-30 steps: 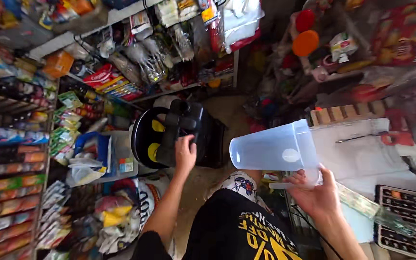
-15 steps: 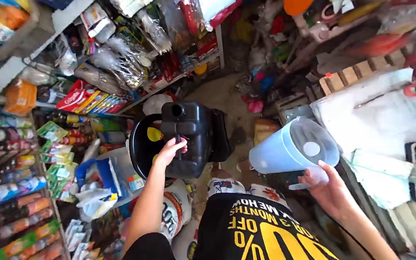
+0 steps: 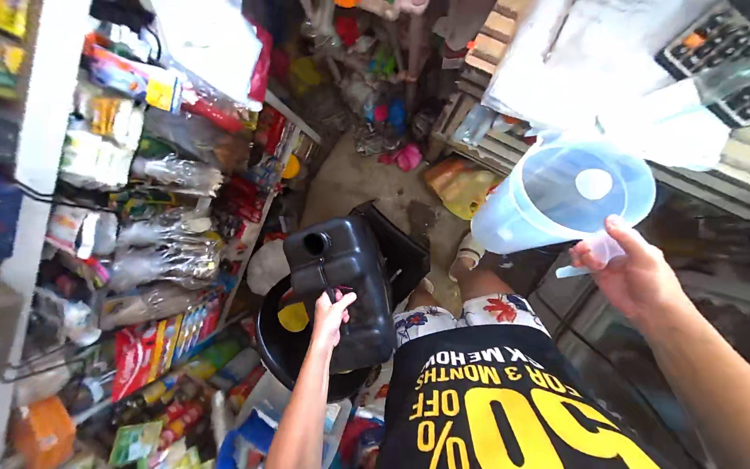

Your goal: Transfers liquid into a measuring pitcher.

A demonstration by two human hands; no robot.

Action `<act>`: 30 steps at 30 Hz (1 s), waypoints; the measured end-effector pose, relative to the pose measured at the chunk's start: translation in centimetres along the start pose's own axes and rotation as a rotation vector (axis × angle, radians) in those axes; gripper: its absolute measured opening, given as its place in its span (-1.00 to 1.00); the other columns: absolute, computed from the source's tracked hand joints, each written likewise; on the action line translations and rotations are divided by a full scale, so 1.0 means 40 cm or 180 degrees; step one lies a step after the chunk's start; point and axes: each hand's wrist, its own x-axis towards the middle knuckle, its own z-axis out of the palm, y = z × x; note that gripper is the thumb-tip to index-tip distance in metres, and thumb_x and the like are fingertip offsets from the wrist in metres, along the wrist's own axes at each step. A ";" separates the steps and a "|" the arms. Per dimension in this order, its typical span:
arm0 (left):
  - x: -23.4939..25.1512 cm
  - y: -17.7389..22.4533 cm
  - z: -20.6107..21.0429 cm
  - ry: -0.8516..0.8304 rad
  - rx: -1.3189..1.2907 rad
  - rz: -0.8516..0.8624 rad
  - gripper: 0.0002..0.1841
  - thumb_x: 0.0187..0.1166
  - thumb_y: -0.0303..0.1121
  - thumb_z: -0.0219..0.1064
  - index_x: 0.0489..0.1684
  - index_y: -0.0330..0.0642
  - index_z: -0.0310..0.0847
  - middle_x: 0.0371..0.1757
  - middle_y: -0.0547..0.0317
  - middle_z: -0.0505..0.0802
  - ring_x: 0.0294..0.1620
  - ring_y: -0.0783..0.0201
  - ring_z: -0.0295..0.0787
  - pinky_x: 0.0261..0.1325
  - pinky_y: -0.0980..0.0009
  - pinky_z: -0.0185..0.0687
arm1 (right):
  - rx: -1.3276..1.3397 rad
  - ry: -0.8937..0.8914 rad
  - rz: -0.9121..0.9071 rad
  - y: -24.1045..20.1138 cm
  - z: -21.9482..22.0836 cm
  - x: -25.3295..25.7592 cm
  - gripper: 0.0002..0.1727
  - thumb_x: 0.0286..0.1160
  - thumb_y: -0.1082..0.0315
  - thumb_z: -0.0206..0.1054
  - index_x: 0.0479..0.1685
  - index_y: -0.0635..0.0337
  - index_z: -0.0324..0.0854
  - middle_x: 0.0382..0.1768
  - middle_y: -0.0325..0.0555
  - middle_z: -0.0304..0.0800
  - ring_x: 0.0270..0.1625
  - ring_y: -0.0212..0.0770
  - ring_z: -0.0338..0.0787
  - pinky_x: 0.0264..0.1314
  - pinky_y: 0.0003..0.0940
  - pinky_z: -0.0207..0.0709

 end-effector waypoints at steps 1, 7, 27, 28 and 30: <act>0.002 -0.004 -0.005 -0.0053 0.0194 0.0056 -0.80 0.51 -0.55 0.44 -0.21 -0.26 0.44 -0.51 0.25 0.54 -0.71 0.47 0.37 -0.62 0.58 0.42 | -0.0046 -0.0014 -0.0070 -0.002 0.011 0.006 -0.63 0.82 0.14 -0.05 -0.32 -0.05 0.62 -0.59 -0.44 0.79 -0.51 -0.50 0.74 -0.24 -0.56 0.69; -0.003 -0.055 0.008 0.0190 0.1273 0.0394 -0.66 0.21 -0.49 0.66 -0.22 -0.34 0.56 -0.33 0.12 0.62 -0.37 0.30 0.54 -0.23 0.32 0.56 | -0.1084 -0.0663 0.0277 0.004 0.128 0.072 -0.69 0.75 0.14 0.22 -0.15 0.21 0.70 -0.32 -0.20 0.88 -0.23 -0.32 0.83 0.01 -0.28 0.69; -0.098 -0.207 0.582 -0.0861 0.0469 0.0515 -0.67 0.67 -0.29 0.34 0.11 -0.45 0.61 -0.25 0.06 0.84 -0.24 0.31 0.80 0.03 0.30 0.76 | -0.1046 -0.0104 0.0990 0.387 -0.085 0.144 -0.59 0.72 0.10 0.30 0.22 0.30 0.64 -0.06 0.02 0.81 0.02 -0.13 0.77 0.20 -0.05 0.58; -0.091 -0.234 0.629 -0.0911 0.0295 0.0459 -0.70 0.65 -0.34 0.34 0.08 -0.47 0.58 -0.21 0.03 0.83 -0.19 0.30 0.81 0.08 0.30 0.77 | -0.1005 0.0022 0.0931 0.397 -0.107 0.144 -0.60 0.71 0.12 0.31 0.20 0.29 0.65 -0.06 0.02 0.81 0.02 -0.13 0.77 0.21 -0.04 0.59; -0.073 -0.276 0.712 -0.0865 0.0359 0.0386 -0.70 0.61 -0.34 0.39 0.05 -0.45 0.58 -0.22 0.06 0.76 -0.24 0.34 0.71 -0.02 0.36 0.70 | -0.1072 0.0224 0.0846 0.417 -0.149 0.143 -0.60 0.66 0.12 0.35 0.19 0.30 0.68 0.00 0.09 0.82 0.09 -0.04 0.79 0.27 0.04 0.58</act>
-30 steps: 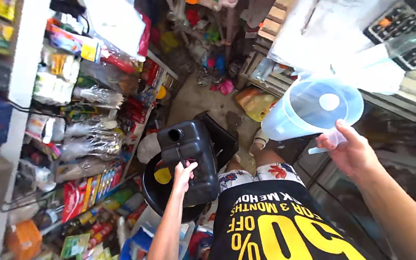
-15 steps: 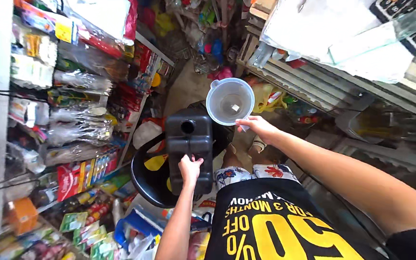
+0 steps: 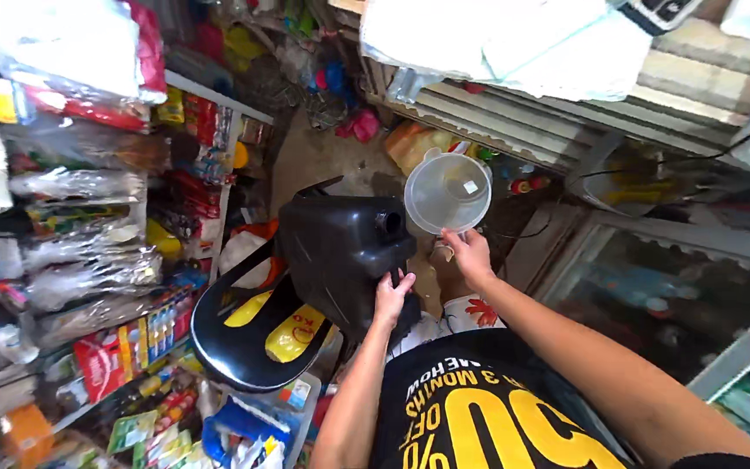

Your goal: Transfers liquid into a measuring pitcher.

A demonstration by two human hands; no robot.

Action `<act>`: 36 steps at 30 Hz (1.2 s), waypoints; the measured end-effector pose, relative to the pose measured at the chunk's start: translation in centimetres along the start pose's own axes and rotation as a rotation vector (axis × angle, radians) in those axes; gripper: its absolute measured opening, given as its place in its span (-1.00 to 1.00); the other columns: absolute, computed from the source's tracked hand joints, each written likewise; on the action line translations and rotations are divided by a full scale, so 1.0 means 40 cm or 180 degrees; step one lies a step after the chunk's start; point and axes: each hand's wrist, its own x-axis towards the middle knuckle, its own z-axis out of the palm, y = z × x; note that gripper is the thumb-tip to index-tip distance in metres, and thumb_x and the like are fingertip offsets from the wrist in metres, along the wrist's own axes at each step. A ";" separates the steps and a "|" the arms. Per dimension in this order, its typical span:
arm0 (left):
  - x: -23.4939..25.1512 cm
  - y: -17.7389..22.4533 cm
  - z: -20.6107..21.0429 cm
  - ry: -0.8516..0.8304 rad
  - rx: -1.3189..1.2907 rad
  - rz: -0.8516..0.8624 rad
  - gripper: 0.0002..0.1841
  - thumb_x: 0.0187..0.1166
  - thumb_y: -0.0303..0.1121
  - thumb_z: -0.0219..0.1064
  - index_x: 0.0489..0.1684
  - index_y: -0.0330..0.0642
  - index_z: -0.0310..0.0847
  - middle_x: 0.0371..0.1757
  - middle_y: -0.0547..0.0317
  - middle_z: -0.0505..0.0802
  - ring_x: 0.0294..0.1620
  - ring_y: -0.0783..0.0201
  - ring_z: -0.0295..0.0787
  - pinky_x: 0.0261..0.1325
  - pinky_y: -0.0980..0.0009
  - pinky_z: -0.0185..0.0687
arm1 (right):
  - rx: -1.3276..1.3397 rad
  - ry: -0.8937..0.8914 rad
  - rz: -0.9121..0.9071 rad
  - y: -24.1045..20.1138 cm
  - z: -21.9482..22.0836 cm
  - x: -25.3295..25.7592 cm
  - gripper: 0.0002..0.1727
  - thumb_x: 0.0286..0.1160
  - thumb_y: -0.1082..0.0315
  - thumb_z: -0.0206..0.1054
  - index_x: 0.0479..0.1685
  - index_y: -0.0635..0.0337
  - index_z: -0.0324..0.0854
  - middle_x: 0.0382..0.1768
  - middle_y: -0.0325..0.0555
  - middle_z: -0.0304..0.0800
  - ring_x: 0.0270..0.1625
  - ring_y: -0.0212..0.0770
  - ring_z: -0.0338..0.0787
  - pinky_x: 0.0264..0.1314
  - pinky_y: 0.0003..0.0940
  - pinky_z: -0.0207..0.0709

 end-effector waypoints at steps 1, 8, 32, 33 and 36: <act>0.019 -0.012 0.030 -0.0001 0.0096 -0.0036 -0.70 0.59 -0.32 0.41 0.03 -0.42 0.59 -0.23 0.11 0.71 -0.27 0.37 0.63 -0.07 0.40 0.62 | -0.0035 0.0086 -0.0003 0.019 -0.012 0.003 -0.58 0.63 0.13 0.38 0.21 0.31 0.68 0.08 0.16 0.79 0.16 0.03 0.77 0.31 0.08 0.57; 0.102 -0.079 0.149 -0.0092 0.0615 -0.0272 -0.69 0.62 -0.33 0.38 0.13 -0.41 0.57 -0.01 -0.07 0.73 -0.04 0.21 0.64 0.11 0.25 0.59 | 0.0156 0.0403 0.0295 0.169 0.001 0.029 -0.51 0.52 0.09 0.49 0.23 0.32 0.70 0.32 0.31 0.64 0.43 0.18 0.60 0.51 0.14 0.43; 0.249 -0.127 0.239 -0.0174 0.1267 -0.0748 -0.61 0.67 -0.37 0.29 0.40 -0.35 0.47 0.06 -0.14 0.71 0.10 0.08 0.64 0.25 0.15 0.56 | 0.0870 -0.0149 0.0887 0.260 0.013 0.261 -0.73 0.64 0.25 0.36 0.09 0.25 0.73 0.14 0.01 0.79 0.27 -0.12 0.68 0.37 -0.01 0.48; 0.252 -0.126 0.240 -0.0191 0.1286 -0.0768 -0.59 0.68 -0.37 0.29 0.43 -0.36 0.46 0.09 -0.16 0.72 0.13 0.07 0.65 0.27 0.14 0.57 | 0.0876 -0.0176 0.0867 0.265 0.014 0.270 -0.73 0.64 0.26 0.34 0.10 0.25 0.73 0.11 0.00 0.80 0.24 -0.13 0.70 0.35 -0.02 0.50; 0.261 -0.129 0.247 -0.0213 0.1300 -0.0752 -0.56 0.68 -0.38 0.28 0.47 -0.37 0.42 0.07 -0.16 0.73 0.09 0.07 0.66 0.25 0.14 0.59 | 0.0904 -0.0234 0.0875 0.269 0.016 0.286 -0.71 0.67 0.28 0.30 0.19 0.28 0.68 0.09 -0.01 0.82 0.19 -0.15 0.73 0.33 -0.07 0.54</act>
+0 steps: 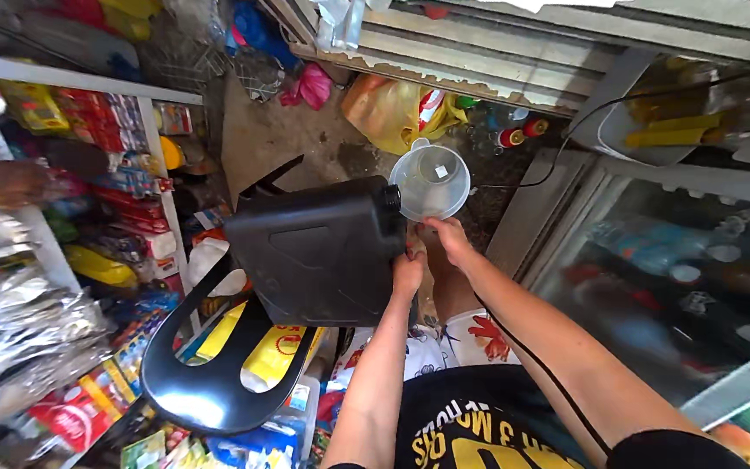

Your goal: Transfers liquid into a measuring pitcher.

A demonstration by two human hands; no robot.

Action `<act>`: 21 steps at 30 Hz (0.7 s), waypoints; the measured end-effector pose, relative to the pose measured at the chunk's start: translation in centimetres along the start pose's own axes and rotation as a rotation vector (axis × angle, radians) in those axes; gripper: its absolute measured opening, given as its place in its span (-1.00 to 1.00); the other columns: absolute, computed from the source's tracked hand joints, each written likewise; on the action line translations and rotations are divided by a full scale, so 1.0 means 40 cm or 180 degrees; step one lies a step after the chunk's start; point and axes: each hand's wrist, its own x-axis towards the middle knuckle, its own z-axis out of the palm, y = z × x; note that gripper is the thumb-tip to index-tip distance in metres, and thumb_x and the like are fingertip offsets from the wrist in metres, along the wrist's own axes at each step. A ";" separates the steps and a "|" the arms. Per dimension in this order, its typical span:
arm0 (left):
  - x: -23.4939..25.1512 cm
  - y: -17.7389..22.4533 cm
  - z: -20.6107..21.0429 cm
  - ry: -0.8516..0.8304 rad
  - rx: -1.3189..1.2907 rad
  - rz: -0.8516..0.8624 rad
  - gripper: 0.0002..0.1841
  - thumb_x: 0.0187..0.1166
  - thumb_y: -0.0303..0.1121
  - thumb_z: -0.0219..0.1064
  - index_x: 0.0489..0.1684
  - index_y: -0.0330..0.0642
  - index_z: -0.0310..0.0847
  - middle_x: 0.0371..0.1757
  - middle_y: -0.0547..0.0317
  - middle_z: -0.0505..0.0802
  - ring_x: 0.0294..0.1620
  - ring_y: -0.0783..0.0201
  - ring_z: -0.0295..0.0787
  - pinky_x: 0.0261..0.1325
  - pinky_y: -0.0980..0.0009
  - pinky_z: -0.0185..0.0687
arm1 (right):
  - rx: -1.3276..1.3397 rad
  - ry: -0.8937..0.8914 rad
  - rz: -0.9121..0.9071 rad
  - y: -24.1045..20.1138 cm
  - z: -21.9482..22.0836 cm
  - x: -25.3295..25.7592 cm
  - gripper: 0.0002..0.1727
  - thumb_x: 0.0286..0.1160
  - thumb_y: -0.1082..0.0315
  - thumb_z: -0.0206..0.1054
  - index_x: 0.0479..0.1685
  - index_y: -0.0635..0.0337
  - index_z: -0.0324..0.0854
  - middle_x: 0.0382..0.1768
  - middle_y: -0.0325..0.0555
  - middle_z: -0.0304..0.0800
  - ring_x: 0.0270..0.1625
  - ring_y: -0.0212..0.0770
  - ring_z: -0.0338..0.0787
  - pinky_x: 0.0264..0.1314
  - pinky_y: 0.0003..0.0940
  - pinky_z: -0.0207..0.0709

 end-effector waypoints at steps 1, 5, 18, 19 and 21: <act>0.004 -0.001 0.005 -0.0001 0.0005 -0.0008 -0.57 0.67 -0.38 0.28 0.46 -0.37 0.43 0.06 -0.16 0.72 0.07 0.07 0.65 0.23 0.14 0.58 | 0.0020 0.0004 0.0024 0.001 -0.001 0.004 -0.70 0.69 0.28 0.29 0.21 0.29 0.67 0.09 0.00 0.81 0.19 -0.15 0.71 0.32 -0.08 0.52; 0.016 0.004 0.016 -0.0002 0.0001 -0.0075 -0.58 0.71 -0.38 0.26 0.47 -0.38 0.43 0.14 -0.19 0.71 0.16 0.04 0.65 0.30 0.12 0.56 | 0.0096 -0.0019 0.0084 0.021 -0.004 0.036 -0.72 0.68 0.28 0.28 0.18 0.27 0.64 0.07 -0.03 0.78 0.15 -0.17 0.69 0.25 -0.12 0.52; 0.051 0.009 0.047 0.0065 0.0097 -0.0187 -0.59 0.72 -0.39 0.23 0.47 -0.39 0.45 0.15 -0.20 0.72 0.17 0.04 0.65 0.32 0.14 0.56 | 0.0348 0.0278 0.0255 0.035 0.004 0.100 -0.79 0.63 0.29 0.28 0.01 0.24 0.67 -0.15 -0.10 0.78 -0.05 -0.21 0.71 0.07 -0.15 0.57; 0.052 0.008 0.047 0.0081 0.0118 -0.0183 -0.60 0.72 -0.39 0.23 0.45 -0.39 0.46 0.12 -0.19 0.72 0.14 0.05 0.65 0.30 0.14 0.56 | 0.0377 0.0301 0.0263 0.034 0.007 0.099 -0.78 0.64 0.29 0.27 0.02 0.26 0.66 -0.14 -0.08 0.78 -0.05 -0.20 0.71 0.08 -0.15 0.56; 0.053 0.007 0.047 0.0079 0.0186 -0.0198 -0.60 0.73 -0.38 0.22 0.45 -0.40 0.46 0.11 -0.19 0.73 0.15 0.04 0.66 0.30 0.14 0.56 | 0.0383 0.0330 0.0235 0.041 0.010 0.100 -0.77 0.63 0.28 0.27 0.02 0.27 0.66 -0.11 -0.06 0.78 -0.02 -0.19 0.71 0.11 -0.14 0.55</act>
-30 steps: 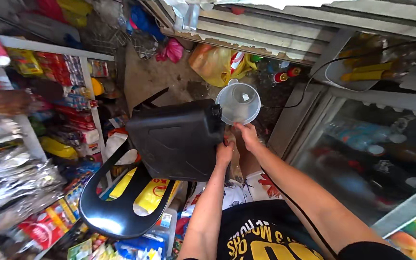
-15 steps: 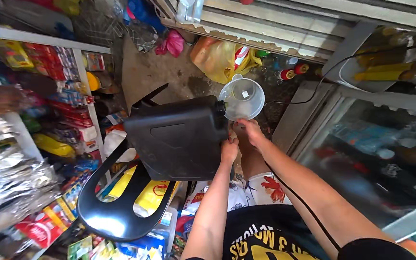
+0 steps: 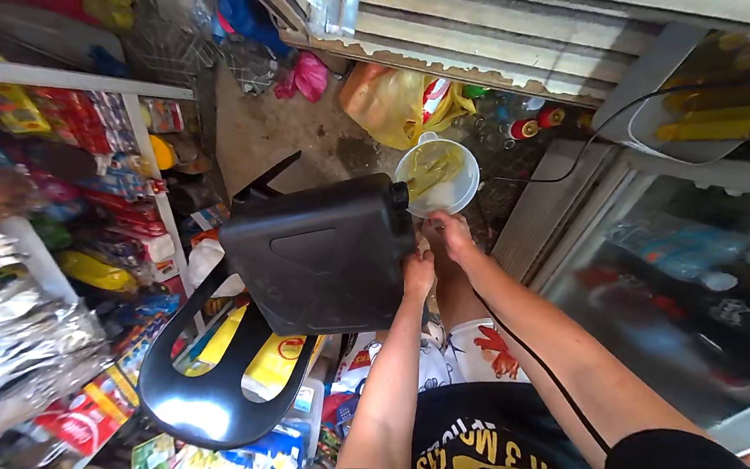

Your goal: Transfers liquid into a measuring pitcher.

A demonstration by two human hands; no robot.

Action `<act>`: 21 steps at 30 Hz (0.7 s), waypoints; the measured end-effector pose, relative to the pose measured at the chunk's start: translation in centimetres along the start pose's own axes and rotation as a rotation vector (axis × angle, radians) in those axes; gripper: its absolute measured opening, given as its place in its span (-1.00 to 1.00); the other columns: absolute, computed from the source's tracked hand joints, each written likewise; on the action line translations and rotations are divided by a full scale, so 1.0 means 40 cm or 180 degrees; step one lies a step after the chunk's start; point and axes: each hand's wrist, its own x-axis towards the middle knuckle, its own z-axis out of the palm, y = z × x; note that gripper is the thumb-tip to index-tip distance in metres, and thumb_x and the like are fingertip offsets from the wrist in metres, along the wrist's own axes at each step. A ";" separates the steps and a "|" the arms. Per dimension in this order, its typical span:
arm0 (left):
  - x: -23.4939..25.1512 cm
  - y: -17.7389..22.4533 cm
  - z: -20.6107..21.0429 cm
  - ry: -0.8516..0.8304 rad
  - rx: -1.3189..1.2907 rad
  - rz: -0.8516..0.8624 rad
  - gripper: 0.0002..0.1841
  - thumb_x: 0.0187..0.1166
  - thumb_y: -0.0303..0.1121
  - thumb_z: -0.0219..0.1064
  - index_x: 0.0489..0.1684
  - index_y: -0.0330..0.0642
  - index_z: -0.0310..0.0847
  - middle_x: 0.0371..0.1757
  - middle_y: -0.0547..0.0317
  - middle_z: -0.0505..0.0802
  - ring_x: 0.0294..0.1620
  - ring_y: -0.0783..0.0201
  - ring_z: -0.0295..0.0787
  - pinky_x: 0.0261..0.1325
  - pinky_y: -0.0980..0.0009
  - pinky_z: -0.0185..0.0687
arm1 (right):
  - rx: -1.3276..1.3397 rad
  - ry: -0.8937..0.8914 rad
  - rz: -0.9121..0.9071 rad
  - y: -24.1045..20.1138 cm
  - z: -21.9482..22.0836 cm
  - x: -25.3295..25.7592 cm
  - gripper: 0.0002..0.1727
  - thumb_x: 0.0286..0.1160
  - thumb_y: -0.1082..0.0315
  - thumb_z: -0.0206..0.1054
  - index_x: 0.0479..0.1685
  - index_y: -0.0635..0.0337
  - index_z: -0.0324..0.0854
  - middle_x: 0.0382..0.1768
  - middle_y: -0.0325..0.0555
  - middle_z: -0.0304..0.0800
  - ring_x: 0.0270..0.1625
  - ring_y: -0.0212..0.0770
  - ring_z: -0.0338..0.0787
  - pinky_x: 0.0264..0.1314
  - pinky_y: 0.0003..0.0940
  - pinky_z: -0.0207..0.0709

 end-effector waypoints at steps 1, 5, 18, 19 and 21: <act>0.000 0.000 0.000 -0.0004 0.0031 -0.0003 -0.60 0.73 -0.38 0.22 0.45 -0.40 0.46 0.12 -0.20 0.73 0.17 0.02 0.66 0.32 0.12 0.56 | 0.0004 0.0011 -0.0020 0.003 0.001 0.000 -0.76 0.64 0.28 0.27 0.03 0.28 0.67 -0.08 -0.04 0.78 0.00 -0.18 0.70 0.13 -0.13 0.54; 0.001 0.004 0.001 -0.0003 0.0083 -0.0010 -0.59 0.74 -0.37 0.21 0.47 -0.39 0.46 0.20 -0.23 0.73 0.24 0.00 0.66 0.37 0.09 0.54 | -0.0010 0.0072 -0.0027 0.005 0.005 0.003 -0.73 0.69 0.25 0.25 0.07 0.28 0.67 -0.06 -0.02 0.80 0.02 -0.16 0.71 0.15 -0.10 0.54; 0.006 0.010 0.008 0.0032 0.0154 -0.0092 -0.57 0.74 -0.36 0.21 0.50 -0.36 0.44 0.25 -0.25 0.73 0.30 -0.02 0.65 0.42 0.07 0.52 | 0.0114 -0.0030 0.0002 -0.009 -0.007 0.014 -0.74 0.63 0.32 0.29 0.14 0.26 0.65 0.03 -0.01 0.77 0.09 -0.13 0.71 0.16 -0.09 0.56; 0.006 0.010 0.008 0.0027 0.0151 -0.0107 -0.57 0.74 -0.35 0.21 0.51 -0.36 0.44 0.26 -0.26 0.72 0.32 -0.02 0.65 0.44 0.07 0.51 | 0.0117 -0.0039 -0.0008 -0.010 -0.008 0.014 -0.74 0.64 0.32 0.28 0.15 0.26 0.64 0.03 -0.01 0.76 0.09 -0.13 0.71 0.16 -0.09 0.57; 0.008 0.007 0.010 0.0026 0.0128 -0.0103 -0.58 0.75 -0.34 0.20 0.50 -0.37 0.44 0.28 -0.27 0.72 0.33 -0.02 0.64 0.46 0.07 0.50 | 0.0109 -0.0063 -0.0025 -0.012 -0.011 0.017 -0.74 0.65 0.33 0.27 0.16 0.27 0.63 0.04 0.00 0.76 0.09 -0.14 0.70 0.16 -0.11 0.56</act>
